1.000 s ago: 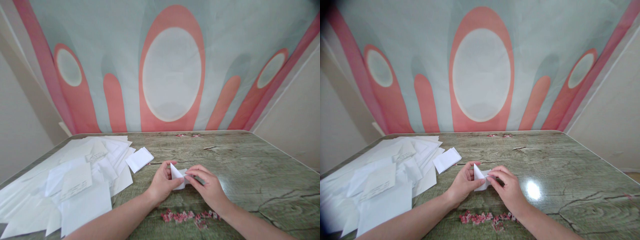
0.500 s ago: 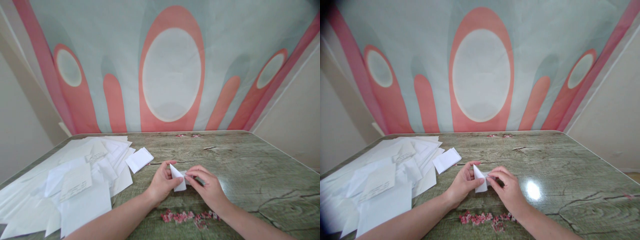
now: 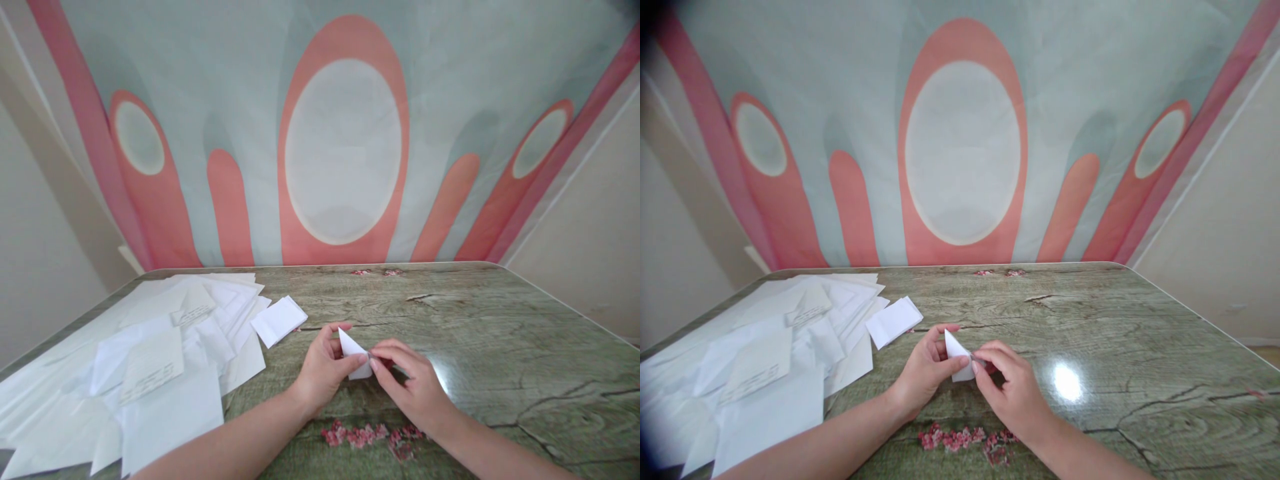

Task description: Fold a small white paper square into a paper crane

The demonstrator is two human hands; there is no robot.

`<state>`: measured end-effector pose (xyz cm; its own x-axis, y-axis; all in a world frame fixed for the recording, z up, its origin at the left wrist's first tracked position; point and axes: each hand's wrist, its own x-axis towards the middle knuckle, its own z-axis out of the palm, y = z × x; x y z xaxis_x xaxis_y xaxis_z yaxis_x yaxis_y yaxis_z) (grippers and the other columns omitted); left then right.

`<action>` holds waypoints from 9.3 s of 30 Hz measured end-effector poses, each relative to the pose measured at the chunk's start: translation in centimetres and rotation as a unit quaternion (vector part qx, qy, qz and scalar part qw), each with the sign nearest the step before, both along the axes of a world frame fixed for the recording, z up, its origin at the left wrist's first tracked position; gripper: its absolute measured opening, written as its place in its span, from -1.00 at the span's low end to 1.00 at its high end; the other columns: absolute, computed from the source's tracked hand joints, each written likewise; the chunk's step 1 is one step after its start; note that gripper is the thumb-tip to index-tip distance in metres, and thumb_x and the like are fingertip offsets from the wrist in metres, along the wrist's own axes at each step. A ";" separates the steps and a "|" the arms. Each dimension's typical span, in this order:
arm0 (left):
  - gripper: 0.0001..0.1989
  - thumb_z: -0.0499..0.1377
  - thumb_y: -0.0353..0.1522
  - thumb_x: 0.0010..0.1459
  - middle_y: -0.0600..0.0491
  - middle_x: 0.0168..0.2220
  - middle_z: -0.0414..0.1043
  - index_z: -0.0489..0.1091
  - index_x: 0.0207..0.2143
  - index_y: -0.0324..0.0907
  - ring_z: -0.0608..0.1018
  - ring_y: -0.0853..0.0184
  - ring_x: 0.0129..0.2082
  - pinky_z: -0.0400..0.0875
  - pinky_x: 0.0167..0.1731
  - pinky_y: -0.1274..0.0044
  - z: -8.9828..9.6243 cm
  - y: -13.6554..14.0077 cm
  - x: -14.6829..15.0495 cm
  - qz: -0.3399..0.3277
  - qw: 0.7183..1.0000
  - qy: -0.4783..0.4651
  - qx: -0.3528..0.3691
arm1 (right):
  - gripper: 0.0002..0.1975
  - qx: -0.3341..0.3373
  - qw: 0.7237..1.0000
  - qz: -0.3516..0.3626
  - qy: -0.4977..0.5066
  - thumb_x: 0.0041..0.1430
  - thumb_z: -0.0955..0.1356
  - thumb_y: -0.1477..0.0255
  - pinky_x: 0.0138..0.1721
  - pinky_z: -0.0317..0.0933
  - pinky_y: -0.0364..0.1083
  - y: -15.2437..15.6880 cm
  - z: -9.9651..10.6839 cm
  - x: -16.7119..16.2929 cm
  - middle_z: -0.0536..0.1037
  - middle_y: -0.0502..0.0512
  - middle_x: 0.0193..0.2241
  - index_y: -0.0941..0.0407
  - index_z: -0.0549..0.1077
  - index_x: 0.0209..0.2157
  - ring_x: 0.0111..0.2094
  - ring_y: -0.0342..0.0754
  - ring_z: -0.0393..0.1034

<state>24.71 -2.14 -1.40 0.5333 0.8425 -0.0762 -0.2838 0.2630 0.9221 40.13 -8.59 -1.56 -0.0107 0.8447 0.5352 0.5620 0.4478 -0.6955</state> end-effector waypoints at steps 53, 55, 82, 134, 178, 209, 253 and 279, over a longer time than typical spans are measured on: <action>-0.42 0.30 -0.46 -0.15 0.14 -0.47 0.41 0.11 -0.08 -0.17 0.46 0.43 -0.52 0.33 -0.47 0.59 -0.1 -0.5 0.3 0.041 0.998 0.015 0.037 | -0.82 -0.110 0.993 0.009 0.041 0.17 0.27 0.38 -0.32 0.23 -0.15 0.2 0.3 -0.4 0.46 0.04 -0.41 0.10 0.49 -0.40 -0.37 -0.08 0.37; -0.43 0.29 -0.48 -0.14 0.11 -0.44 0.43 0.10 -0.08 -0.17 0.48 0.40 -0.46 0.34 -0.41 0.57 -0.1 -0.5 0.3 0.028 0.999 -0.001 0.037 | -0.82 -0.109 0.993 0.006 0.049 0.17 0.28 0.38 -0.31 0.23 -0.15 0.3 0.1 -0.2 0.47 0.03 -0.41 0.09 0.51 -0.37 -0.36 -0.08 0.38; -0.81 0.18 -0.52 0.02 0.01 -0.24 0.30 0.41 -0.26 -0.18 0.44 0.37 -0.27 0.46 -0.35 0.56 0.5 -0.3 -0.8 0.127 0.885 0.158 0.420 | -0.79 -0.051 0.998 -0.018 0.026 0.19 0.27 0.42 -0.28 0.24 -0.14 0.7 -0.6 1.0 0.49 0.05 -0.34 0.04 0.52 -0.22 -0.31 -0.08 0.39; -0.80 0.22 -0.45 0.00 0.00 -0.27 0.37 0.44 -0.25 -0.15 0.43 0.31 -0.23 0.36 -0.20 0.47 0.8 -0.5 -0.9 0.107 0.836 0.254 0.474 | -0.73 -0.085 0.994 -0.028 0.065 0.20 0.24 0.31 -0.50 0.26 -0.19 0.6 -0.7 0.4 0.45 0.07 -0.44 0.09 0.55 -0.28 -0.47 -0.12 0.35; -0.77 0.28 -0.37 -0.08 0.02 -0.31 0.36 0.38 -0.30 -0.17 0.40 0.26 -0.25 0.30 -0.22 0.43 1.3 -0.8 -1.0 0.104 0.811 0.282 0.502 | -0.77 0.004 0.999 -0.032 -0.002 0.20 0.24 0.42 -0.32 0.28 -0.12 0.7 -0.6 0.8 0.47 0.10 -0.36 0.07 0.51 -0.21 -0.34 -0.07 0.38; -0.81 0.17 -0.60 -0.08 0.07 -0.43 0.38 0.42 -0.44 -0.16 0.39 0.33 -0.36 0.22 -0.32 0.48 0.7 -0.4 -1.3 0.173 0.788 0.225 0.547 | -0.80 -0.134 0.984 0.072 0.093 0.18 0.28 0.38 -0.48 0.22 -0.19 0.4 0.3 0.7 0.35 -0.01 -0.50 0.09 0.55 -0.29 -0.52 -0.18 0.31; -0.53 0.05 -0.56 0.02 0.00 -0.15 0.42 0.31 -0.01 -0.07 0.36 0.22 -0.16 0.23 -0.17 0.34 1.5 -1.1 -1.7 0.075 0.685 0.335 0.643 | -0.73 -0.106 0.989 -0.012 0.100 0.20 0.25 0.32 -0.45 0.17 -0.15 0.9 -0.4 0.7 0.33 -0.01 -0.57 0.13 0.52 -0.37 -0.52 -0.13 0.29; -0.58 0.14 -0.37 0.04 -0.06 -0.11 0.39 0.29 0.00 -0.13 0.39 0.17 -0.12 0.29 -0.15 0.31 1.6 -1.7 -1.3 0.066 0.672 0.347 0.651 | -0.73 -0.108 0.986 -0.028 0.128 0.16 0.26 0.26 -0.55 0.20 -0.18 1.0 -0.4 0.6 0.36 0.00 -0.52 0.12 0.52 -0.33 -0.59 -0.16 0.29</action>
